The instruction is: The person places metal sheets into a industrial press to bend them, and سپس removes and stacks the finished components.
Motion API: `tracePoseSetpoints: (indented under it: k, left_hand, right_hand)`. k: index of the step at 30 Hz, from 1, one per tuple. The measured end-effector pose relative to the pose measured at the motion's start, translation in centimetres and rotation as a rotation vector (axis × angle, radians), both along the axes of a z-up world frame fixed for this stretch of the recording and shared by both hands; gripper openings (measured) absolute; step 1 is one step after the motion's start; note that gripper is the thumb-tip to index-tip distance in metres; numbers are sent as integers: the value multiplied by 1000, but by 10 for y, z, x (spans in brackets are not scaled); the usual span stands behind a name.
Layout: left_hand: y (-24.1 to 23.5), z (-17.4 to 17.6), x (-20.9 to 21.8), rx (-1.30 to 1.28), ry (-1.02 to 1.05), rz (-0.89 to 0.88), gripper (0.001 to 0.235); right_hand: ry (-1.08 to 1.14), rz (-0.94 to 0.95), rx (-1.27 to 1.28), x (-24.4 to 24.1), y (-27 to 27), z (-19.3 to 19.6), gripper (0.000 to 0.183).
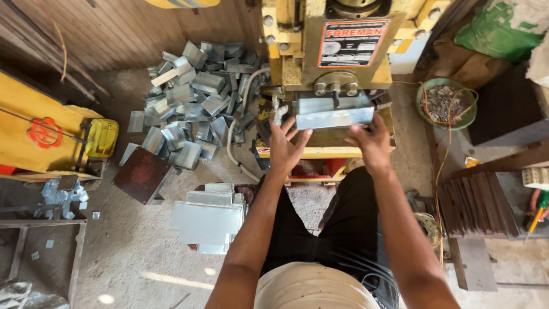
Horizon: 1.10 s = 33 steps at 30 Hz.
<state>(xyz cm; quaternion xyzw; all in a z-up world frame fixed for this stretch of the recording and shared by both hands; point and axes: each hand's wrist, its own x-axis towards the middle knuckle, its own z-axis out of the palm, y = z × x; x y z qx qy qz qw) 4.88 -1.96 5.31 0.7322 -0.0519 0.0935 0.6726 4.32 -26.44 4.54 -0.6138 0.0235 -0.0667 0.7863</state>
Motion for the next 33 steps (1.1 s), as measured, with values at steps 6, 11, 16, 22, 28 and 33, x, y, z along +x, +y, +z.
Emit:
tracePoseSetpoints:
  k: [6, 11, 16, 22, 28, 33]
  left_hand:
    - [7, -11, -53, 63, 149, -66, 110]
    - [14, -51, -82, -52, 173, -11, 78]
    - [60, -83, -110, -19, 545, -76, 69]
    - [152, -104, -185, 75, 810, 69, 81]
    - [251, -74, -139, -576, 560, 451, 98]
    - [283, -49, -77, -1032, -162, 293, 104]
  right_hand:
    - [289, 3, 223, -25, -17, -17, 62]
    - [310, -104, -20, -43, -12, -25, 55]
    - [222, 158, -193, -85, 32, -22, 58]
    - [344, 743, -303, -118, 100, -23, 66]
    - [351, 965, -408, -133, 115, -33, 50]
    - [471, 866, -342, -132, 102, -38, 49]
